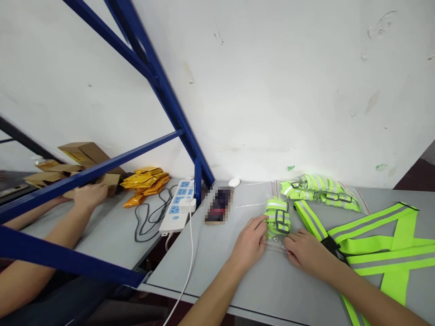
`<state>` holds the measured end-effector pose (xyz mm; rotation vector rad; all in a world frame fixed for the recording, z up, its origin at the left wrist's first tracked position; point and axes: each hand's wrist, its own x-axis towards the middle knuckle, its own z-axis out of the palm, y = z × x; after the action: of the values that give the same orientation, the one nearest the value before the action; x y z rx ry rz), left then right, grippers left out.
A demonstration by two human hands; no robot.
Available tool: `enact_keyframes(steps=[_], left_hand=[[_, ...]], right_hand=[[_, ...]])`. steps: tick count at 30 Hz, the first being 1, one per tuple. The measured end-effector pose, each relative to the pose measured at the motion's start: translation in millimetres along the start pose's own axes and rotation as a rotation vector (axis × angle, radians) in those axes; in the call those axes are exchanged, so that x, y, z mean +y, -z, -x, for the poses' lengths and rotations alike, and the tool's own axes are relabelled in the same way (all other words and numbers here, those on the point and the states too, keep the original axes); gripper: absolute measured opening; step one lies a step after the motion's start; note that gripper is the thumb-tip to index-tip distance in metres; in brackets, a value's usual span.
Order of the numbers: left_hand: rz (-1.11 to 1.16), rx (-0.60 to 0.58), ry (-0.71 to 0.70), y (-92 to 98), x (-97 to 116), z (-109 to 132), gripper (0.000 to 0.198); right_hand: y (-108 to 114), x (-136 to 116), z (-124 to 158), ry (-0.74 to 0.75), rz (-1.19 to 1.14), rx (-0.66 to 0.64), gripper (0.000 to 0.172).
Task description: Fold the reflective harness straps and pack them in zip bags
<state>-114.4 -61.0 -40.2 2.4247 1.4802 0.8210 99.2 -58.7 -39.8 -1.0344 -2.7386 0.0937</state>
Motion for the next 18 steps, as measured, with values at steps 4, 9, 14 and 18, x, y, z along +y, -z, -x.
enact_keyframes(steps=[4,9,14,18], left_hand=[[0.141,0.106,0.152,8.0,5,4,0.018],[0.370,0.021,0.360,12.5,13,5,0.031],[0.943,0.044,0.512,20.1,29,-9,0.032],[1.075,0.192,0.609,35.7,46,-33,0.028]], right_hand=[[8,2,7,-0.174,-0.178,0.138,0.009],[13,4,10,-0.338,-0.433,0.389,0.018],[14,3,10,-0.246,-0.520,0.511,0.025],[17,1,8,-0.150,-0.741,0.633,0.030]])
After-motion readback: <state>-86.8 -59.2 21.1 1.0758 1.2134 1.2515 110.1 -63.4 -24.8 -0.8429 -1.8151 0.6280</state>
